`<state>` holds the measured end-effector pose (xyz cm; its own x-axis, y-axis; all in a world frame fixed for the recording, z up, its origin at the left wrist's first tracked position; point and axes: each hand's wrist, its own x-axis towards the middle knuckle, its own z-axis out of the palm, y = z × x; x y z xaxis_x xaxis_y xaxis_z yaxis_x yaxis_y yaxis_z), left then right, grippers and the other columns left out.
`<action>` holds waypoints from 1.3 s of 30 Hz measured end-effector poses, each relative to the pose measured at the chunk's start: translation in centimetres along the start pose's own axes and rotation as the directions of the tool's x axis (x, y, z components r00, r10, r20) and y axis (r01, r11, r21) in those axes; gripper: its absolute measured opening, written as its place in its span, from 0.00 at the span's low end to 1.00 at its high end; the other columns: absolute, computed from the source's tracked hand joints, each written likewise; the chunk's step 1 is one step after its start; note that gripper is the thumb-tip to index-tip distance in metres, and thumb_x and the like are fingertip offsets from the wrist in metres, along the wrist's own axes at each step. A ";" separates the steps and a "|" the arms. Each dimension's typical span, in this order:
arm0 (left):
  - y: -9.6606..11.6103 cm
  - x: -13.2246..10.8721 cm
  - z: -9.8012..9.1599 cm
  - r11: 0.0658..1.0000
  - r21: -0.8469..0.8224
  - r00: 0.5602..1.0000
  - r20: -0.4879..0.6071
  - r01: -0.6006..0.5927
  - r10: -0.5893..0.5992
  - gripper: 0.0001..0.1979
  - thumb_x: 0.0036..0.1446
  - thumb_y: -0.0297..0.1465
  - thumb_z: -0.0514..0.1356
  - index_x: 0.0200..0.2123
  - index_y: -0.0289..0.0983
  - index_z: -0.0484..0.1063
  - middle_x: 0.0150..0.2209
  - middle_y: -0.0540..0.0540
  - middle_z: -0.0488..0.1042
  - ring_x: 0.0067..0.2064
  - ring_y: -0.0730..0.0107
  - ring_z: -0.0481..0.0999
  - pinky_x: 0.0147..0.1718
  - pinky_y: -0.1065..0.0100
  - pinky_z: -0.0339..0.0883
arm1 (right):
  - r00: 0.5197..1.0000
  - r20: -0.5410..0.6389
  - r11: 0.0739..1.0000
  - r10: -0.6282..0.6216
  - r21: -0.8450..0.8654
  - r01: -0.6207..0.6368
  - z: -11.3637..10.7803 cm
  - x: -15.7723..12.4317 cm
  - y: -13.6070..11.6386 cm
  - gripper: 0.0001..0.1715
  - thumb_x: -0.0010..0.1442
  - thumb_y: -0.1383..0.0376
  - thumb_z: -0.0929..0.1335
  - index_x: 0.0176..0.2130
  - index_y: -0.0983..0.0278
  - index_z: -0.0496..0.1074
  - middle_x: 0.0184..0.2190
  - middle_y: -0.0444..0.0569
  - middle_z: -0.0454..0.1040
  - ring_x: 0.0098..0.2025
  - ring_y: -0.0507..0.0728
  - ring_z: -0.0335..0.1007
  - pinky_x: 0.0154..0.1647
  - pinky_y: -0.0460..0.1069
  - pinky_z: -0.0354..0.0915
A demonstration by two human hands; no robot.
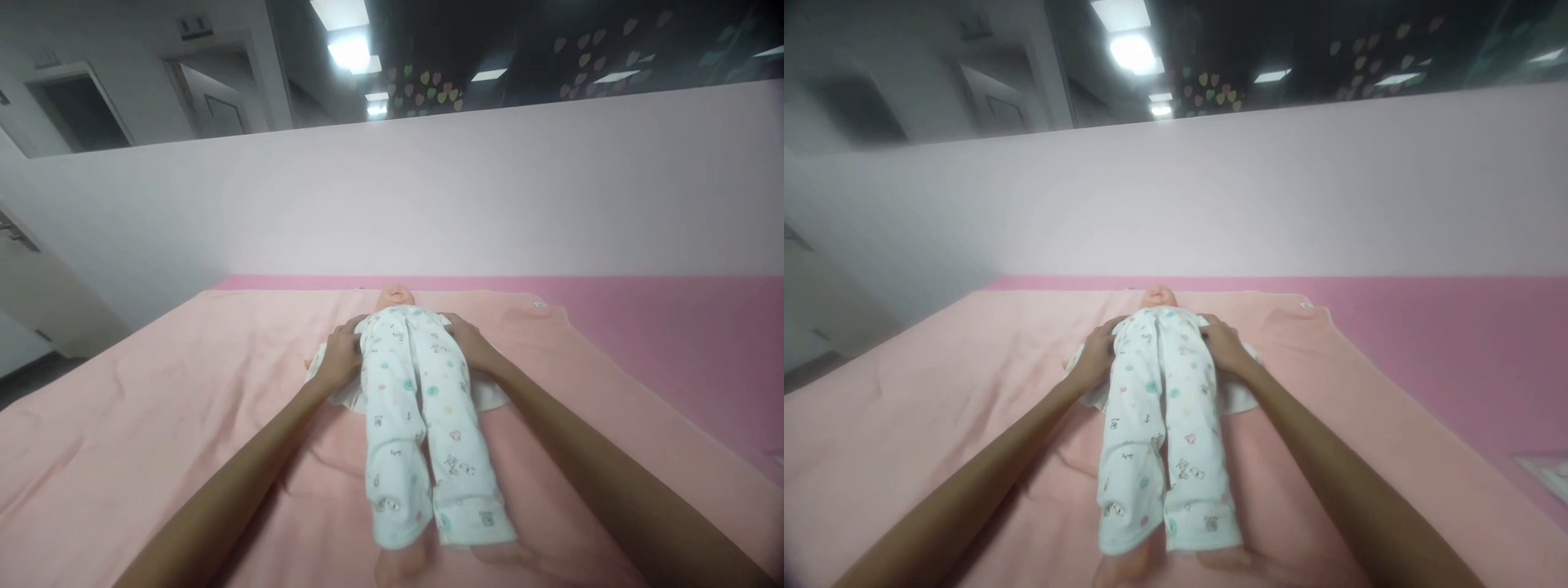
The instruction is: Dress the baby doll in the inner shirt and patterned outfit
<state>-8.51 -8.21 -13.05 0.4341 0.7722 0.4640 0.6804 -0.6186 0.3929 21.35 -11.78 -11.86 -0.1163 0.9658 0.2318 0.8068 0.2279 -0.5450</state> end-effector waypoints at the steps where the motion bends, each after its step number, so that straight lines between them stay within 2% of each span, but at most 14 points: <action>1: 0.1 0.0 -0.1 1.000 0.000 1.000 -0.003 -0.003 0.003 0.19 0.64 0.37 0.61 0.56 0.49 0.81 0.69 0.53 0.68 0.61 0.48 0.71 0.62 0.49 0.64 | 1.000 0.012 0.999 0.003 0.032 -0.004 -0.3 -0.1 -0.1 0.21 0.65 0.59 0.68 0.54 0.58 0.82 0.69 0.52 0.68 0.63 0.69 0.70 0.64 0.59 0.64; 4: 0.0 0.0 0.0 1.000 0.026 1.000 0.001 -0.010 0.010 0.19 0.64 0.36 0.60 0.57 0.49 0.81 0.69 0.51 0.69 0.60 0.49 0.72 0.62 0.49 0.64 | 0.998 0.053 0.996 -0.016 0.093 0.011 -1.1 -0.3 -0.2 0.20 0.63 0.59 0.71 0.54 0.58 0.82 0.70 0.51 0.67 0.63 0.68 0.70 0.63 0.57 0.66; 9: -0.5 0.1 0.7 0.996 0.091 1.000 -0.004 -0.011 0.011 0.17 0.63 0.35 0.61 0.52 0.47 0.84 0.68 0.50 0.69 0.60 0.47 0.71 0.62 0.47 0.63 | 0.996 0.060 0.993 -0.058 0.104 0.052 -0.8 -0.3 0.5 0.30 0.60 0.61 0.73 0.61 0.60 0.77 0.69 0.54 0.68 0.62 0.69 0.71 0.61 0.58 0.68; 16: 0.3 -0.5 0.5 0.997 0.048 0.997 -0.045 -0.055 0.057 0.19 0.65 0.34 0.59 0.56 0.46 0.81 0.67 0.47 0.70 0.61 0.49 0.72 0.62 0.48 0.65 | 0.994 0.022 0.994 -0.106 -0.027 0.107 0.7 0.6 2.2 0.18 0.60 0.61 0.73 0.49 0.58 0.84 0.68 0.54 0.68 0.63 0.69 0.69 0.62 0.58 0.66; 23: 0.7 -0.6 0.3 0.996 0.061 0.997 -0.010 -0.072 0.073 0.19 0.64 0.33 0.60 0.56 0.46 0.81 0.69 0.45 0.68 0.63 0.49 0.71 0.62 0.48 0.67 | 0.983 -0.079 0.966 -0.165 -0.212 0.145 2.2 0.2 2.0 0.17 0.66 0.62 0.67 0.50 0.58 0.83 0.61 0.54 0.73 0.55 0.64 0.72 0.57 0.54 0.63; 28: 0.8 -0.8 0.7 0.994 0.101 0.997 -0.064 -0.028 0.034 0.21 0.65 0.33 0.58 0.60 0.46 0.77 0.70 0.45 0.65 0.63 0.49 0.70 0.61 0.48 0.66 | 0.993 -0.088 0.957 -0.083 -0.285 0.055 2.8 0.1 1.4 0.22 0.70 0.63 0.63 0.58 0.58 0.78 0.68 0.56 0.67 0.58 0.67 0.68 0.61 0.59 0.59; 35: 2.5 -1.0 1.0 0.984 0.177 0.997 -0.075 0.030 -0.017 0.28 0.64 0.37 0.61 0.66 0.45 0.69 0.70 0.41 0.65 0.61 0.45 0.69 0.58 0.48 0.65 | 0.991 -0.130 0.992 -0.027 -0.127 0.010 1.8 0.3 0.8 0.22 0.67 0.67 0.63 0.54 0.56 0.81 0.66 0.53 0.70 0.61 0.66 0.68 0.62 0.56 0.60; 39: 3.4 -0.9 1.6 0.977 0.189 0.990 -0.111 0.104 -0.084 0.24 0.66 0.34 0.58 0.64 0.44 0.69 0.67 0.40 0.67 0.59 0.46 0.70 0.56 0.48 0.65 | 0.993 -0.117 0.990 -0.020 -0.142 0.004 1.7 0.5 0.9 0.21 0.67 0.66 0.64 0.51 0.56 0.82 0.65 0.53 0.70 0.59 0.67 0.69 0.62 0.57 0.60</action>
<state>-5.66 -10.78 -13.38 0.3072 0.8004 0.5148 0.8210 -0.4965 0.2820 21.00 -10.93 -13.60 -0.0643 0.9399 0.3355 0.8806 0.2116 -0.4239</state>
